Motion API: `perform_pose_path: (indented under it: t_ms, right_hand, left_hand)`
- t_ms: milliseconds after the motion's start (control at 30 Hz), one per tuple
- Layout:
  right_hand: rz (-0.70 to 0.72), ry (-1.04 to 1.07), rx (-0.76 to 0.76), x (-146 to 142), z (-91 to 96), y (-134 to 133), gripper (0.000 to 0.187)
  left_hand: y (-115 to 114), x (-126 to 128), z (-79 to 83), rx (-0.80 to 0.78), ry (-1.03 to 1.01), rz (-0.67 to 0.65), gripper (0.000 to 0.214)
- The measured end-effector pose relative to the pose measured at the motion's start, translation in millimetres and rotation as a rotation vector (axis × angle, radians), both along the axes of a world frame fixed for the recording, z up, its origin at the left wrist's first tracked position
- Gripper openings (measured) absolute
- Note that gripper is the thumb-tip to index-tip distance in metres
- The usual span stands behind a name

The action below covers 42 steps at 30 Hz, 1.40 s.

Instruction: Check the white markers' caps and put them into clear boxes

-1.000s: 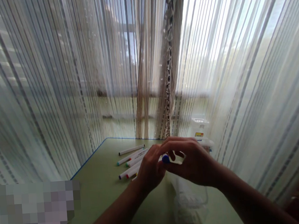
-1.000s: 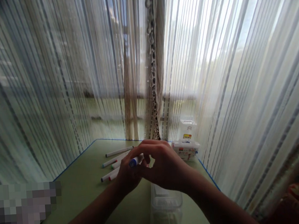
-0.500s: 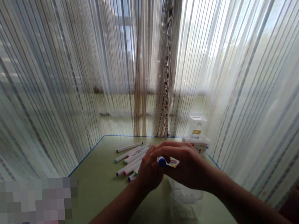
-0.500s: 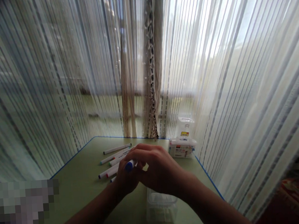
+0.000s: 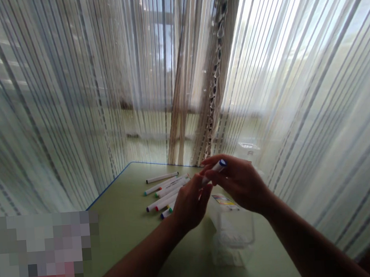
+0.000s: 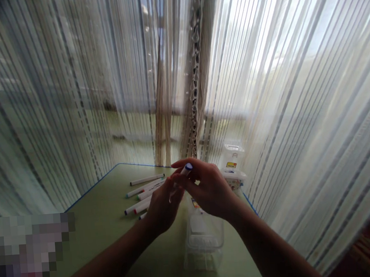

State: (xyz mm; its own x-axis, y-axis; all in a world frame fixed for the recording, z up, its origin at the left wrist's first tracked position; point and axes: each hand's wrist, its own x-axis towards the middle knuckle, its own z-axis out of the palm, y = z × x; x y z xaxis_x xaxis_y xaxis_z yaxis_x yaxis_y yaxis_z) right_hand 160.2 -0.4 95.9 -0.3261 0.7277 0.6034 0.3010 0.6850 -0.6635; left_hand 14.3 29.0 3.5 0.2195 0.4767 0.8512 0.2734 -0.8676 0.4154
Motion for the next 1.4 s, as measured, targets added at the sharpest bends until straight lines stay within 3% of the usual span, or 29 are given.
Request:
perform_pose_path:
  t_ms: [200,300,400,567,767,1067,1233,1400]
  right_hand:
    - [0.14,0.256,-0.217,2.1,-3.6,18.8,0.025]
    - [0.171,0.315,-0.298,4.1,-4.4,25.9,0.028]
    - [0.187,0.347,-0.338,6.7,-4.5,30.8,0.026]
    - [0.164,0.401,-0.372,7.3,-4.8,34.7,0.027]
    - [0.118,0.485,-0.322,10.3,-3.8,39.3,0.03]
    - [0.006,0.628,-0.199,16.5,-5.5,49.9,0.028]
    - [-0.046,0.629,-0.128,20.9,-9.1,54.9,0.025]
    - [-0.056,0.507,-0.195,21.4,-11.6,55.6,0.031]
  left_hand:
    - [-5.4,0.3,6.9,-0.256,-0.018,-0.121,0.024]
    - [-7.5,1.2,9.2,-0.427,-0.073,-0.211,0.033]
    - [-8.4,1.6,12.2,-0.499,-0.094,-0.256,0.042]
    - [-7.8,-0.5,14.4,-0.499,-0.094,-0.253,0.038]
    - [-6.1,-1.9,6.0,-0.451,-0.119,-0.284,0.036]
    - [-6.6,1.0,6.8,-0.34,-0.159,-0.106,0.036]
    - [-4.4,2.8,6.1,-0.403,-0.266,-0.111,0.035]
    - [1.6,4.9,8.2,-0.547,-0.529,-0.22,0.039]
